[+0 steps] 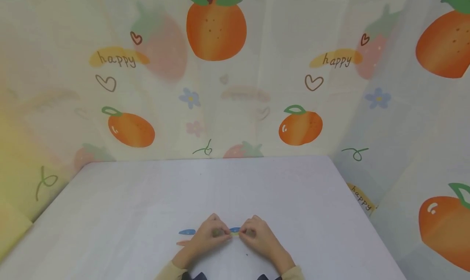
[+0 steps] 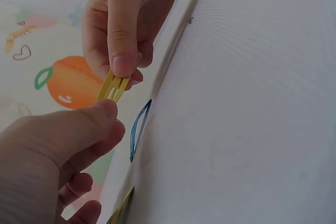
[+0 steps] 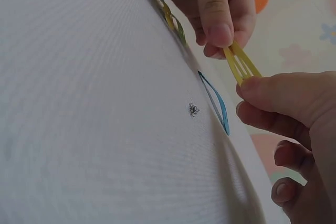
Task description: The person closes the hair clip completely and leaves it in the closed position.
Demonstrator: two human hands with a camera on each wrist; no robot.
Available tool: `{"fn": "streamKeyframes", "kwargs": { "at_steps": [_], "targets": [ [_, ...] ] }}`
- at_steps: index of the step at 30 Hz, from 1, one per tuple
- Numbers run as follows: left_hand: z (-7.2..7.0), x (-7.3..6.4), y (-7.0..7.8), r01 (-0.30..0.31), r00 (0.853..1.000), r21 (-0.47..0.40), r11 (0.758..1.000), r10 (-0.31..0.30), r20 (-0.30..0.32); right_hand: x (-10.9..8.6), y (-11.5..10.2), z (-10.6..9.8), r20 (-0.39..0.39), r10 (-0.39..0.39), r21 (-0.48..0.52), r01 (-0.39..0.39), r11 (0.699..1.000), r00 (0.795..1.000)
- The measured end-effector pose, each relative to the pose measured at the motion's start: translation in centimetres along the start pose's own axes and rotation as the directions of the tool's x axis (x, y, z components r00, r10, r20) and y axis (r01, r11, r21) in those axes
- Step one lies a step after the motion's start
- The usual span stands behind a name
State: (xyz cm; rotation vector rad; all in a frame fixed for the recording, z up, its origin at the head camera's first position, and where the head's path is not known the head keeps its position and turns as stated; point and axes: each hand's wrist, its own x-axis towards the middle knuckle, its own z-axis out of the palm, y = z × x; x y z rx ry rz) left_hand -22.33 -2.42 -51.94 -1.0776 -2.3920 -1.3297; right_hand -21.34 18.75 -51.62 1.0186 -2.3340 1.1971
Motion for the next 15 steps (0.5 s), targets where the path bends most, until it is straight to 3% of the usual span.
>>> {"fn": "streamKeyframes", "kwargs": {
  "at_steps": [9,15],
  "targets": [
    [0.0,-0.2,-0.2,-0.035,0.999,-0.014,0.999,0.036,0.041,0.0,-0.5,-0.2,0.027,-0.024,0.051,0.023,0.998,0.999],
    [-0.1,-0.1,0.0,-0.016,0.998,-0.041,0.999,0.019,0.067,0.9,-2.9,-1.5,0.069,0.009,0.125,-0.017,0.992,0.998]
  ]
}}
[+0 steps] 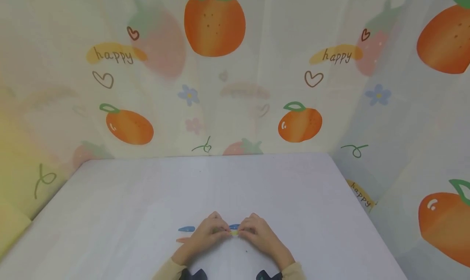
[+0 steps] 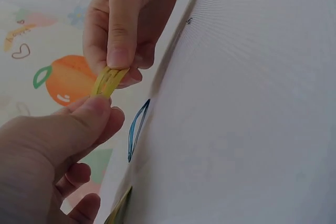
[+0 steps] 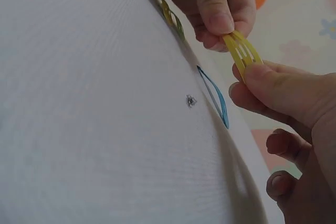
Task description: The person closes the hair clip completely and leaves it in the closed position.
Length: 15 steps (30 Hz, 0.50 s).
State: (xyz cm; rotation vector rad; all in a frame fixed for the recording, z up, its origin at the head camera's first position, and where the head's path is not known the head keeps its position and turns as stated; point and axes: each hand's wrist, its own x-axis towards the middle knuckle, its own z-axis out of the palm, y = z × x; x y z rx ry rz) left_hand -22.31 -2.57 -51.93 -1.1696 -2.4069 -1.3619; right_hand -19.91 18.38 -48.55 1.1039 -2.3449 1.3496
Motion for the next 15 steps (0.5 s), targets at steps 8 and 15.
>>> {"fn": "streamKeyframes", "kwargs": {
  "at_steps": [8,15],
  "targets": [
    [0.1,0.0,0.0,0.084,0.996,0.023,0.996,-0.083,-0.04,-0.5,1.6,0.9,-0.025,0.02,-0.087,-0.022,0.996,1.0],
    [0.2,0.2,-0.3,0.004,0.993,0.077,0.997,0.005,-0.115,-0.6,2.3,1.6,-0.063,-0.087,-0.224,0.071,0.972,0.994]
  ]
}}
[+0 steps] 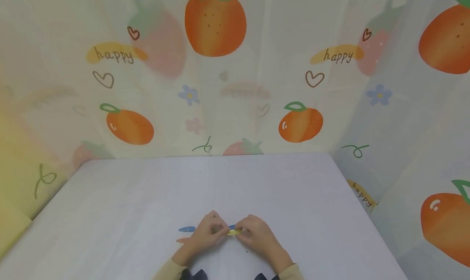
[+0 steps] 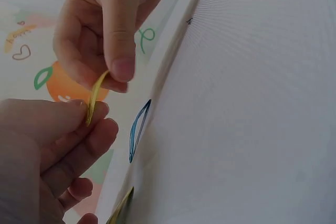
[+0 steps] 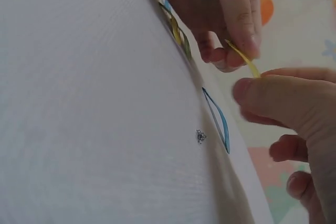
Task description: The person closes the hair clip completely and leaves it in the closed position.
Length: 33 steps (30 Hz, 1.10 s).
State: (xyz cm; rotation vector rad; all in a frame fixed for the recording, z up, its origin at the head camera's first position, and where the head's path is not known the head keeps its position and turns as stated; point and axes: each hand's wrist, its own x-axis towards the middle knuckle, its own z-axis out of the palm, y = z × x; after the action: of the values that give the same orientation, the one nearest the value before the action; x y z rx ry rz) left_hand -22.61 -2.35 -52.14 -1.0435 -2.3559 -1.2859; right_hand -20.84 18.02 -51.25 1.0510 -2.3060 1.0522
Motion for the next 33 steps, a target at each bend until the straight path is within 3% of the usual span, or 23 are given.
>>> {"fn": "streamKeyframes", "kwargs": {
  "at_steps": [6,11,15,26,33],
  "targets": [
    [0.15,0.03,0.02,-0.05,0.999,0.094,0.994,0.05,-0.003,-0.19,-0.32,-0.41,0.108,0.171,0.005,-0.172,0.985,0.979],
    [0.11,0.25,0.41,-0.062,0.996,0.099,0.993,0.067,-0.053,0.06,-0.53,-0.95,0.178,0.221,0.011,-0.227,0.974,0.959],
    [0.12,0.3,0.36,-0.076,0.994,0.078,0.994,0.082,-0.066,0.23,-0.46,-1.0,0.185,0.22,-0.005,-0.223,0.975,0.958],
    [-0.07,0.27,0.22,-0.113,0.988,0.05,0.992,0.118,-0.096,0.1,-0.21,-0.73,0.137,0.133,0.034,-0.139,0.99,0.982],
    [0.02,0.4,0.05,-0.136,0.978,0.099,0.986,0.149,-0.144,-0.16,0.11,-0.57,0.145,0.167,0.015,-0.171,0.985,0.975]
  ]
}}
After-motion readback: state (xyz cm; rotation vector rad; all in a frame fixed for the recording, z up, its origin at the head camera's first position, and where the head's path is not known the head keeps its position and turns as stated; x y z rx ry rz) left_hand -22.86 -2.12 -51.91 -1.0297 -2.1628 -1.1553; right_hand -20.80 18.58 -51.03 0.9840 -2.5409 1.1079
